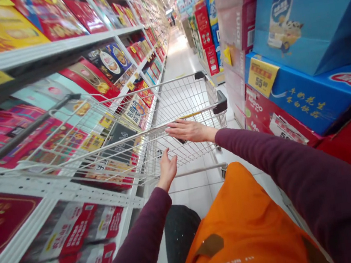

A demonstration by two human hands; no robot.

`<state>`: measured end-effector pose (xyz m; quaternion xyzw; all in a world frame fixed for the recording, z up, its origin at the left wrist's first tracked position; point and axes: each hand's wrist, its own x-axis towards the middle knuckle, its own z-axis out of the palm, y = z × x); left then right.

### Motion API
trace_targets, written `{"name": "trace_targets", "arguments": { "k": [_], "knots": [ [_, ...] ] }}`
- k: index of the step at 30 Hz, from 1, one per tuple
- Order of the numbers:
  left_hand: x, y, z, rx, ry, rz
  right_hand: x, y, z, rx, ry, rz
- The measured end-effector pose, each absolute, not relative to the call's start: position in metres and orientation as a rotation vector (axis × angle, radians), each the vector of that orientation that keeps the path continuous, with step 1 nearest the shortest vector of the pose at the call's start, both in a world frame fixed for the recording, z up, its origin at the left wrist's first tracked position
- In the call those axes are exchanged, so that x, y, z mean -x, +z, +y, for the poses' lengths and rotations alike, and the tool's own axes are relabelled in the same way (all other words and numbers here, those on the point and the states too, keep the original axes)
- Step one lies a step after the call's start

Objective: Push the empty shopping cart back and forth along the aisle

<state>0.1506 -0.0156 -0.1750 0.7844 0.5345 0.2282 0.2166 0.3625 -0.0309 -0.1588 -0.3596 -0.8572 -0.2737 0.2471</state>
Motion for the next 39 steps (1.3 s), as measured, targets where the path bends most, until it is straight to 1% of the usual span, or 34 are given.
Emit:
{"name": "trace_targets", "arguments": {
  "k": [3,8,10,12,17,19,21,26,28,30,35,37,39],
  "knots": [
    [-0.140,-0.173,-0.014,-2.149,0.662,1.509,-0.350,-0.153,-0.016,0.925,-0.644,-2.411],
    [-0.116,-0.176,-0.015,-2.095,0.687,1.581,-0.347,-0.203,-0.024,0.897,-0.446,-2.618],
    [-0.107,-0.176,-0.015,-2.088,0.679,1.613,-0.342,-0.211,-0.024,0.869,-0.409,-2.693],
    [-0.100,-0.173,-0.013,-2.092,0.669,1.634,-0.332,-0.200,-0.017,0.829,-0.441,-2.711],
    [-0.090,-0.159,-0.008,-2.085,0.659,1.690,-0.292,-0.135,0.017,0.776,-0.618,-2.559],
    [-0.086,-0.153,-0.007,-2.111,0.674,1.709,-0.282,-0.126,0.025,0.761,-0.635,-2.543],
    [-0.081,-0.149,-0.009,-2.140,0.684,1.737,-0.279,-0.136,0.028,0.757,-0.615,-2.569],
    [-0.068,-0.146,-0.016,-2.146,0.627,1.769,-0.276,-0.197,0.018,0.749,-0.529,-2.742],
    [-0.062,-0.146,-0.017,-2.152,0.601,1.754,-0.271,-0.205,0.017,0.711,-0.519,-2.828],
    [-0.058,-0.145,-0.016,-2.152,0.607,1.744,-0.263,-0.194,0.021,0.696,-0.540,-2.830],
    [-0.053,-0.145,-0.009,-2.115,0.665,1.756,-0.237,-0.127,0.046,0.728,-0.618,-2.593],
    [-0.050,-0.146,-0.008,-2.111,0.676,1.757,-0.230,-0.120,0.053,0.718,-0.624,-2.573],
    [-0.046,-0.147,-0.008,-2.108,0.674,1.764,-0.227,-0.134,0.053,0.705,-0.604,-2.614]
  ]
}}
